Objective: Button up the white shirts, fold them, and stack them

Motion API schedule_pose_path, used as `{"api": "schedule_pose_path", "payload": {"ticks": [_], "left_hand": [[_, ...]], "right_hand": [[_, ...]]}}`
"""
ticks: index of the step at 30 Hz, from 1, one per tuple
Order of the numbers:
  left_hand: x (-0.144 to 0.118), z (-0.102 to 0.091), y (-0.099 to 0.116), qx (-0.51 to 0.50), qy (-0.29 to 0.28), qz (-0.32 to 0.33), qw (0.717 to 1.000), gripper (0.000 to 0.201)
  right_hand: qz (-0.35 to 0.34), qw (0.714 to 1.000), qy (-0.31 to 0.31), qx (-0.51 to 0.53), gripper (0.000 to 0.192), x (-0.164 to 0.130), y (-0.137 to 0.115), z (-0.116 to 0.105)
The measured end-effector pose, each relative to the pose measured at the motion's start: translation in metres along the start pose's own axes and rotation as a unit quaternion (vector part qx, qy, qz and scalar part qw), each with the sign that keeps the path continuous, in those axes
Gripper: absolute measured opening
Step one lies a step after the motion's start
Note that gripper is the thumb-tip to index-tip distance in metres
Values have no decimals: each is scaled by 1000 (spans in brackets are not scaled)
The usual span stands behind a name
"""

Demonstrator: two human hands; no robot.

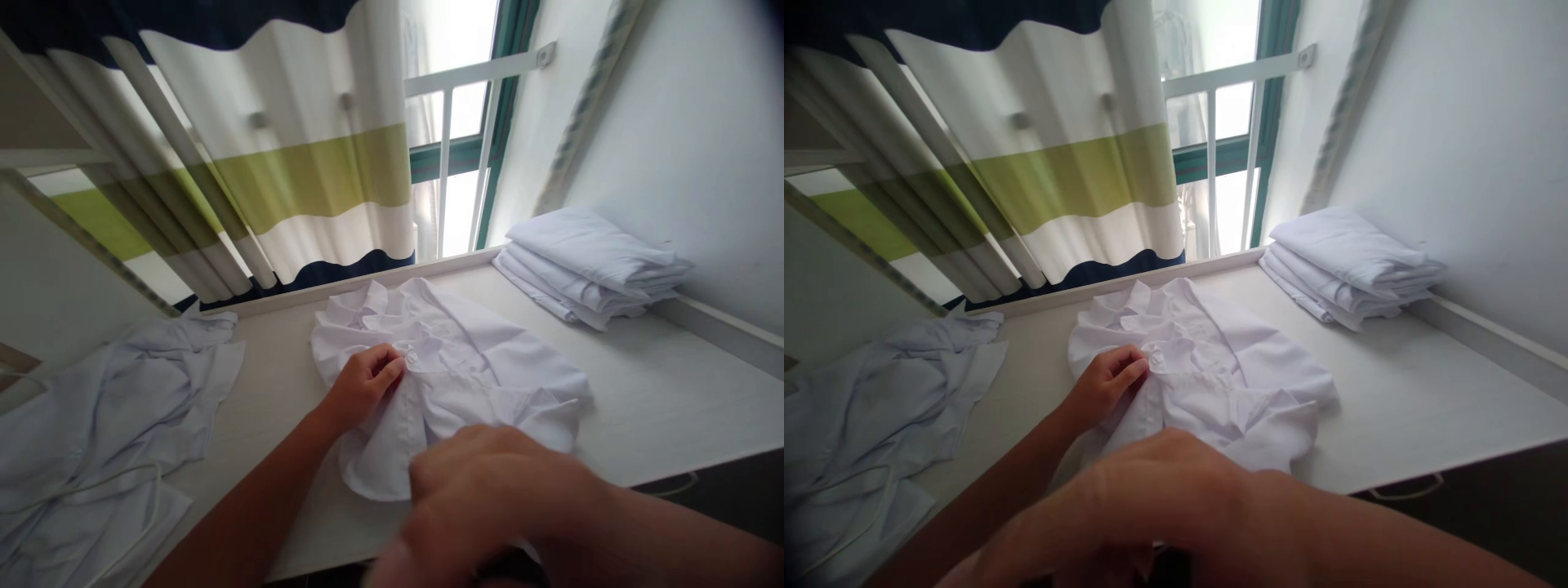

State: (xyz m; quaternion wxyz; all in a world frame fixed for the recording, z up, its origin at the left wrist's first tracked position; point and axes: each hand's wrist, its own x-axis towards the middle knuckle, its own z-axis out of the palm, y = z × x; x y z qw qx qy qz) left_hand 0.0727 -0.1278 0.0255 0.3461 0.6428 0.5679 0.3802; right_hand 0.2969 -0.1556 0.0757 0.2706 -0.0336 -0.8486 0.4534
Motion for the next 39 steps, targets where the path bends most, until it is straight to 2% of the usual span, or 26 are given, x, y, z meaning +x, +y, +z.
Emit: {"api": "schedule_pose_path", "payload": {"ticks": [2, 3, 5, 6, 8, 11, 13, 15, 17, 19, 21, 23, 25, 27, 31, 36, 37, 39], "left_hand": [[-2, -21, 8, 112, -26, -15, 993, 30], [-4, -32, 10, 194, -31, -37, 980, 30], [-12, -56, 9, 359, -41, -111, 926, 30], [-17, -66, 5, 417, -54, -155, 894, 29], [-29, -81, -6, 455, -72, -217, 861, 28], [-44, -86, -23, 445, -91, -249, 855, 32], [-49, -78, -30, 410, -70, -243, 876, 39], [-47, -65, -33, 330, -31, -226, 916, 44], [-41, -50, -33, 205, -3, -221, 953, 46], [-32, -35, -28, 77, 10, -231, 970, 50], [-24, -20, -20, -46, 36, -240, 969, 55], [-19, -6, -11, -169, 45, -243, 954, 57], [-16, 5, -2, -282, 25, -244, 928, 55], [-15, 10, 2, -346, 10, -242, 907, 49], [-17, 1, 5, -343, 75, -205, 914, 29], [-26, -32, 30, -273, 210, -127, 930, 35], [-29, -38, 37, -264, 212, -126, 933, 38], [-37, -48, 49, -263, 151, -147, 941, 40]], "right_hand": [[-22, 996, -72, -46, 34, 13, 5, 1], [-28, 989, -111, -95, 38, 18, 10, 4], [-22, 962, -159, -219, 48, 21, 25, 13], [-15, 948, -164, -274, 53, 20, 34, 18], [1, 924, -155, -349, 55, 17, 51, 25], [50, 907, -109, -403, 37, 13, 70, 23], [92, 913, -63, -392, 25, 15, 77, 12], [145, 933, 11, -330, 20, 17, 81, -3], [190, 946, 122, -232, 14, 19, 85, -19], [213, 940, 237, -118, 9, 19, 88, -32], [234, 920, 315, 3, 15, 18, 91, -41], [262, 889, 356, 118, 21, 17, 92, -47], [281, 854, 388, 202, 27, 18, 92, -51], [280, 828, 421, 242, 30, 18, 91, -53], [261, 809, 453, 270, 34, 16, 94, -59], [200, 808, 470, 293, 27, 18, 102, -66], [179, 812, 475, 289, 25, 20, 103, -67], [152, 818, 484, 273, 23, 23, 105, -69]]}}
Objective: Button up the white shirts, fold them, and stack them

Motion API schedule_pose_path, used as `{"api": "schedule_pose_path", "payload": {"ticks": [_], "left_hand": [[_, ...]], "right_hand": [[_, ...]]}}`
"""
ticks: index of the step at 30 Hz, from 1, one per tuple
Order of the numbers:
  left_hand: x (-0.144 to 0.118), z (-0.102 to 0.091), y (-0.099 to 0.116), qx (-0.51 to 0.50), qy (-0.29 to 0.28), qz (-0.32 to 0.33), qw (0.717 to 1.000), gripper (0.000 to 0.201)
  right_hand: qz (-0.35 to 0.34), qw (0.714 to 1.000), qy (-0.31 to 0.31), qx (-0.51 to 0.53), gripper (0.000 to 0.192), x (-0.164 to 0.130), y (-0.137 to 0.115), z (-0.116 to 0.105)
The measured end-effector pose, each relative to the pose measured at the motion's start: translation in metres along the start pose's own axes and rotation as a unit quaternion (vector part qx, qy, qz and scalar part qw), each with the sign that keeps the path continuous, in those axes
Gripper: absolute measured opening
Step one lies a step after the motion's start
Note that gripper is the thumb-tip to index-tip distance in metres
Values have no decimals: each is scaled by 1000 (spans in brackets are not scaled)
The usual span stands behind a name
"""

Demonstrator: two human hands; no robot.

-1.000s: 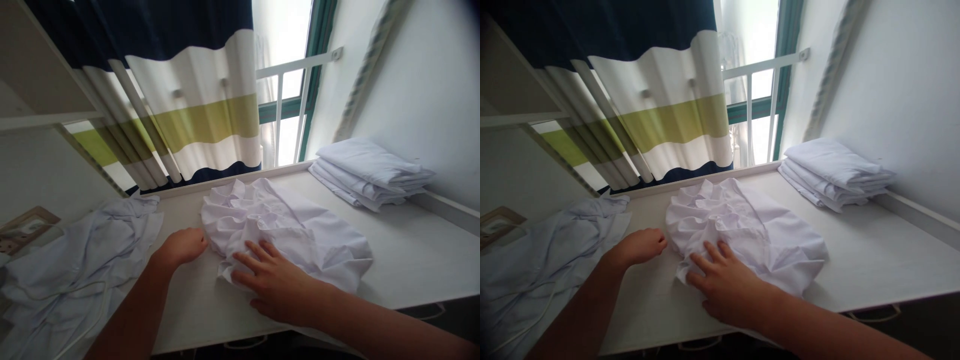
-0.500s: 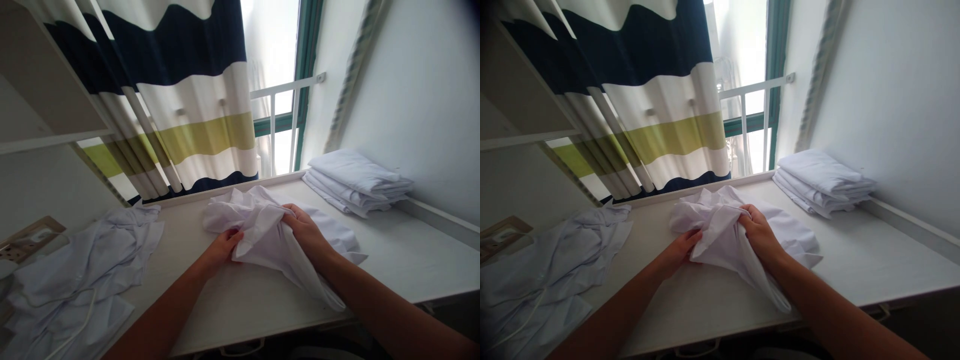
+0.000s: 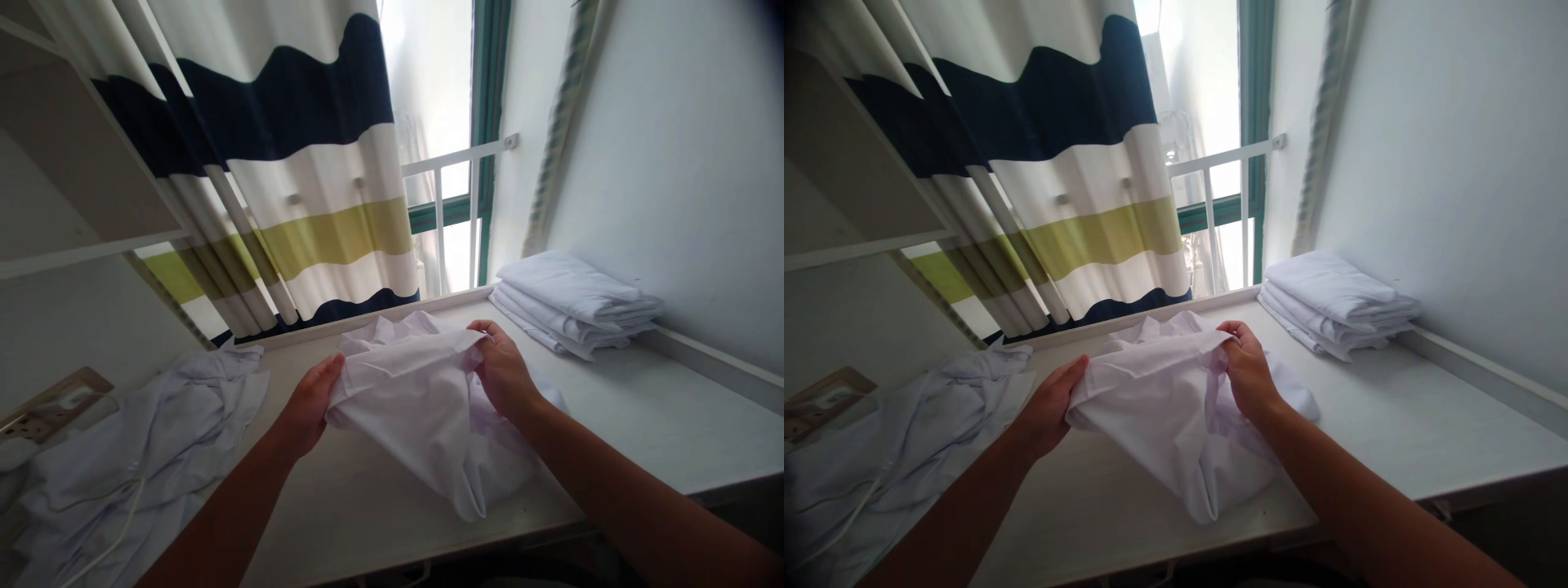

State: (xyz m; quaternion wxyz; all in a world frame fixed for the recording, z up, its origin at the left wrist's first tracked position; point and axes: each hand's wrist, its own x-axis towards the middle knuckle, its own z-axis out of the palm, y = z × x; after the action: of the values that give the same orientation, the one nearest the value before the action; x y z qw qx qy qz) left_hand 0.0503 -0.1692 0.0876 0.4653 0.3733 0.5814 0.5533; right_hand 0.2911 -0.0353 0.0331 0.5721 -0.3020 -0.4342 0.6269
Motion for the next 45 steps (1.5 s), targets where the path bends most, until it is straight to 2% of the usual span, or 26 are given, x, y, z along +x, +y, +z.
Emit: {"api": "schedule_pose_path", "payload": {"ticks": [3, 6, 8, 10, 12, 13, 14, 15, 16, 18, 19, 21, 23, 25, 27, 31, 34, 36, 37, 38, 40, 41, 43, 45], "left_hand": [[-16, -11, 2, 45, -123, -90, 987, 34], [-38, -19, -14, 106, -200, -162, 961, 31], [-56, -19, -23, 110, -257, -187, 942, 34], [-71, -17, -27, 113, -338, -188, 915, 38], [-76, -19, -25, 172, -408, -170, 881, 38], [-73, -23, -24, 228, -412, -151, 869, 35], [-67, -28, -24, 297, -389, -125, 863, 31], [-57, -34, -25, 370, -338, -96, 860, 30], [-46, -40, -27, 442, -255, -61, 858, 31], [-20, -49, -36, 541, -83, -6, 837, 37], [-8, -51, -42, 555, -47, -9, 830, 41], [11, -46, -55, 525, -56, -23, 849, 43], [24, -35, -65, 474, -53, -5, 879, 37], [32, -24, -71, 443, -6, 29, 896, 30], [37, -19, -71, 424, 36, 46, 904, 25], [39, -25, -52, 353, 61, 69, 931, 31], [32, -33, -26, 179, 113, 68, 975, 35], [25, -36, -5, 60, 149, 66, 985, 37], [22, -37, 5, 42, 152, 69, 985, 39], [18, -39, 14, 70, 141, 78, 984, 42], [11, -45, 28, 212, 103, 101, 967, 49], [7, -48, 31, 303, 81, 108, 943, 55], [-1, -58, 30, 473, 45, 108, 873, 65], [-9, -70, 20, 598, 21, 101, 795, 63]], "right_hand": [[-31, 999, -23, -32, 19, -1, -3, -4], [-62, 983, -125, -117, 15, -13, -13, -22], [-68, 948, -231, -209, 15, -26, -24, -41], [-56, 892, -336, -298, 24, -39, -36, -60], [-59, 862, -383, -326, 40, -50, -46, -72], [-71, 857, -388, -332, 47, -55, -50, -74], [-91, 852, -385, -342, 51, -60, -53, -74], [-114, 842, -383, -363, 55, -64, -55, -72], [-134, 822, -386, -396, 61, -69, -54, -68], [-169, 765, -401, -474, 79, -81, -48, -55], [-181, 734, -412, -509, 88, -88, -41, -48], [-193, 685, -430, -555, 99, -103, -23, -35], [-191, 661, -429, -585, 88, -113, -4, -25], [-197, 662, -405, -600, 59, -117, 11, -21], [-219, 685, -363, -593, 42, -113, 17, -25], [-291, 758, -239, -532, 28, -84, 5, -53], [-314, 805, -104, -493, 21, -58, -13, -74], [-318, 815, -41, -483, 20, -45, -24, -82], [-325, 812, -21, -485, 20, -39, -28, -84], [-336, 804, -8, -490, 20, -35, -31, -85], [-359, 783, 8, -508, 20, -27, -34, -88], [-367, 774, 17, -515, 21, -24, -34, -90], [-372, 766, 25, -524, 21, -20, -34, -98], [-362, 769, 45, -525, 21, -16, -34, -108]]}}
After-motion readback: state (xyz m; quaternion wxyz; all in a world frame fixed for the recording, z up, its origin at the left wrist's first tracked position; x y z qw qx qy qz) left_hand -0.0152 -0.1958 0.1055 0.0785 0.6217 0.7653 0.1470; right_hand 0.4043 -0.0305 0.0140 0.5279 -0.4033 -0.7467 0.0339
